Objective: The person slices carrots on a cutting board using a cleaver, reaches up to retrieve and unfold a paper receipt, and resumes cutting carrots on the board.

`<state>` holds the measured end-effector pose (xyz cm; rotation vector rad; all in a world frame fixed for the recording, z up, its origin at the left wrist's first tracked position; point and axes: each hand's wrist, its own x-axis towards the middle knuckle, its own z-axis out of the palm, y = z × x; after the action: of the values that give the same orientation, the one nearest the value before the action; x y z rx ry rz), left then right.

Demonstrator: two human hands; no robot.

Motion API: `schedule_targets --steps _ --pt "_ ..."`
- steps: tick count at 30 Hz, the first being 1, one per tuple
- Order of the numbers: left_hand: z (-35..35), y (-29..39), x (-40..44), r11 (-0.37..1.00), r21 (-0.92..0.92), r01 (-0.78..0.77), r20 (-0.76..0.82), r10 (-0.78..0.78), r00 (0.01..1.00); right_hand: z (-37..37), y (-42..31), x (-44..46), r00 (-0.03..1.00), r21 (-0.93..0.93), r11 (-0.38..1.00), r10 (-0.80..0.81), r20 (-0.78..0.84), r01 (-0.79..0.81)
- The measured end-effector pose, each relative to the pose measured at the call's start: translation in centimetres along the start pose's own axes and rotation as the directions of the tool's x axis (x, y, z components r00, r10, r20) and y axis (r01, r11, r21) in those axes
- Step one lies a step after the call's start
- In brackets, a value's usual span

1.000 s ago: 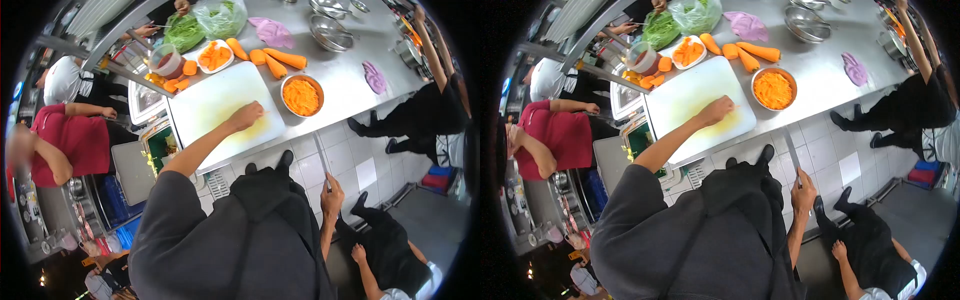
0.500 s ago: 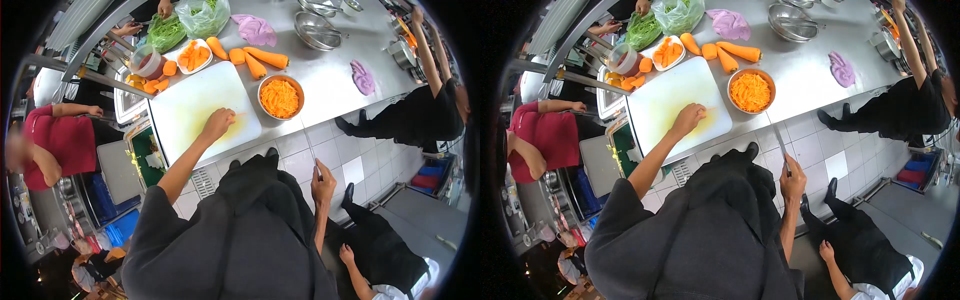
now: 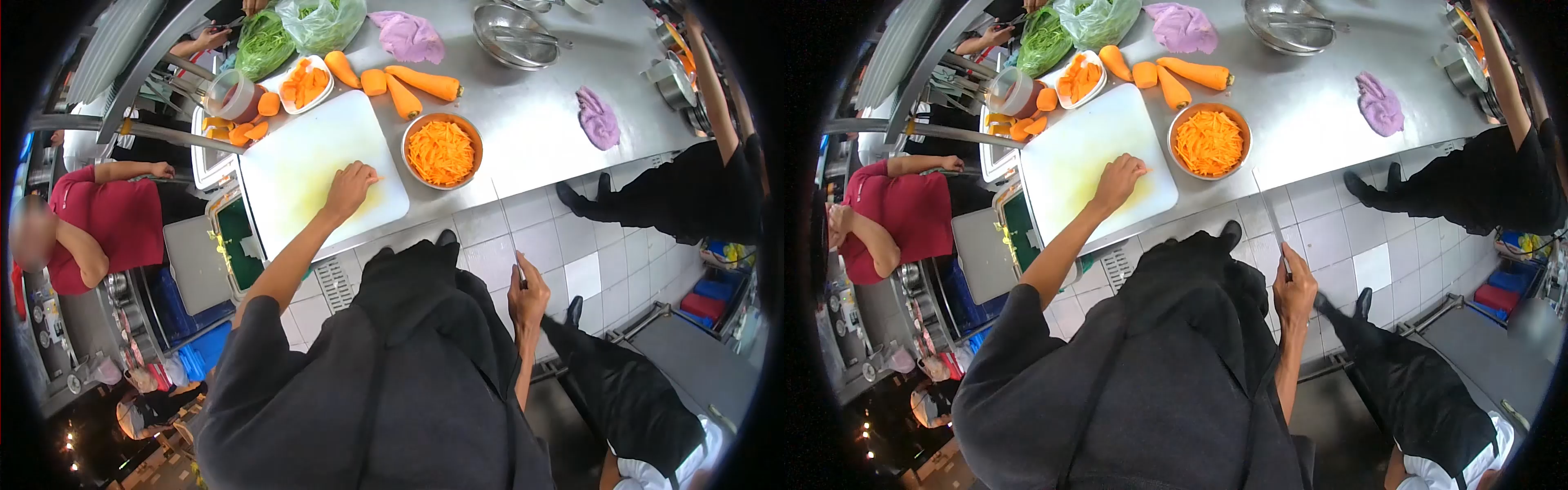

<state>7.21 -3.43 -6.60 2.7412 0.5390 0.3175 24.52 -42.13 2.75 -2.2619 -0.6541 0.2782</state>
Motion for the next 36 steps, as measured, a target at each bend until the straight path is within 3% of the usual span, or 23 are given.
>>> schedule_targets --steps 3,5,7,10,11,13,15,16,17,19,20,21,23,24,25,26,27,29,30,34,36 --pt "0.5 1.6 0.2 0.985 0.139 0.103 0.028 -0.108 0.994 -0.6 0.9 0.2 0.999 0.004 0.999 -0.043 -0.023 0.043" --pt "0.2 2.7 1.2 0.983 -0.063 0.175 -0.019 -0.177 0.984 -0.8 1.2 0.6 0.999 0.022 0.999 -0.048 -0.027 0.048" --pt "-1.5 6.7 4.9 0.982 -0.166 -0.093 -0.175 0.064 0.983 -1.1 1.7 0.4 0.999 0.020 0.999 -0.038 0.003 0.038" --pt "0.4 9.9 10.6 0.963 -0.261 -0.062 -0.313 -0.024 0.949 -1.0 2.1 0.8 0.998 -0.071 0.996 -0.057 0.013 0.058" --pt "0.3 10.4 11.8 0.964 -0.267 -0.016 -0.224 -0.046 0.973 -0.8 1.9 0.7 0.997 -0.071 0.995 -0.075 -0.017 0.073" --pt "1.3 9.5 13.3 0.985 -0.169 -0.041 -0.194 0.007 0.981 -1.3 0.6 0.6 0.998 -0.141 0.988 -0.067 0.017 0.069" --pt "1.9 8.2 13.7 0.961 -0.165 -0.222 -0.202 0.187 0.961 -0.9 -0.1 0.4 0.996 -0.142 0.986 -0.092 -0.005 0.090" --pt "1.6 7.4 13.2 0.956 -0.076 -0.282 -0.247 0.256 0.934 -0.5 -0.5 0.0 0.996 -0.140 0.987 -0.088 -0.020 0.084" --pt "0.1 7.0 12.4 0.958 -0.083 -0.276 -0.257 0.247 0.934 -0.3 -1.3 -0.4 0.995 -0.150 0.984 -0.095 -0.015 0.092" --pt "-3.8 5.2 10.7 0.906 -0.421 -0.041 -0.231 -0.064 0.971 0.5 -3.0 -0.8 0.999 -0.167 0.985 -0.047 0.003 0.047" --pt "-5.0 2.5 9.6 0.921 -0.388 -0.013 -0.318 -0.121 0.940 1.2 -3.5 -1.0 0.998 -0.189 0.980 -0.069 0.003 0.068" --pt "-5.3 -0.9 8.6 0.943 -0.331 0.031 -0.503 -0.205 0.840 1.8 -4.5 -1.3 0.997 -0.198 0.977 -0.081 0.003 0.080" --pt "-5.7 -11.3 5.7 0.949 -0.143 0.282 -0.603 -0.310 0.735 3.3 -7.0 -2.1 0.998 -0.197 0.980 0.006 0.067 0.007" --pt "-7.8 -14.4 4.3 0.864 0.043 0.502 -0.567 -0.392 0.724 3.9 -9.2 -2.3 0.993 -0.212 0.977 0.040 0.108 -0.016" --pt "-8.5 -18.4 3.1 0.783 0.253 0.569 -0.527 -0.382 0.759 5.1 -9.6 -2.8 0.994 -0.196 0.980 -0.015 0.111 0.036" --pt "-8.8 -22.0 2.0 0.724 0.359 0.590 -0.500 -0.385 0.776 6.0 -11.2 -2.9 0.990 -0.174 0.984 -0.020 0.140 0.044" --pt "-8.8 -25.2 1.5 0.722 0.350 0.597 -0.502 -0.394 0.770 7.0 -12.9 -3.0 0.985 -0.150 0.987 -0.022 0.169 0.048" --pt "-8.9 -28.8 0.8 0.777 0.495 0.389 -0.326 -0.249 0.912 8.9 -14.6 -3.0 0.979 -0.165 0.982 -0.061 0.196 0.095" --pt "-9.0 -29.5 0.9 0.747 0.524 0.410 -0.235 -0.336 0.912 10.0 -14.9 -2.9 0.971 -0.153 0.982 -0.078 0.226 0.114" --pt "-8.6 -30.8 2.6 0.745 0.425 0.515 -0.179 -0.488 0.854 13.2 -16.5 -2.0 0.960 -0.146 0.984 -0.058 0.274 0.101" --pt "-9.5 -30.4 2.8 0.797 0.225 0.560 -0.108 -0.551 0.827 14.2 -17.3 -1.6 0.957 -0.180 0.981 -0.019 0.290 0.074"
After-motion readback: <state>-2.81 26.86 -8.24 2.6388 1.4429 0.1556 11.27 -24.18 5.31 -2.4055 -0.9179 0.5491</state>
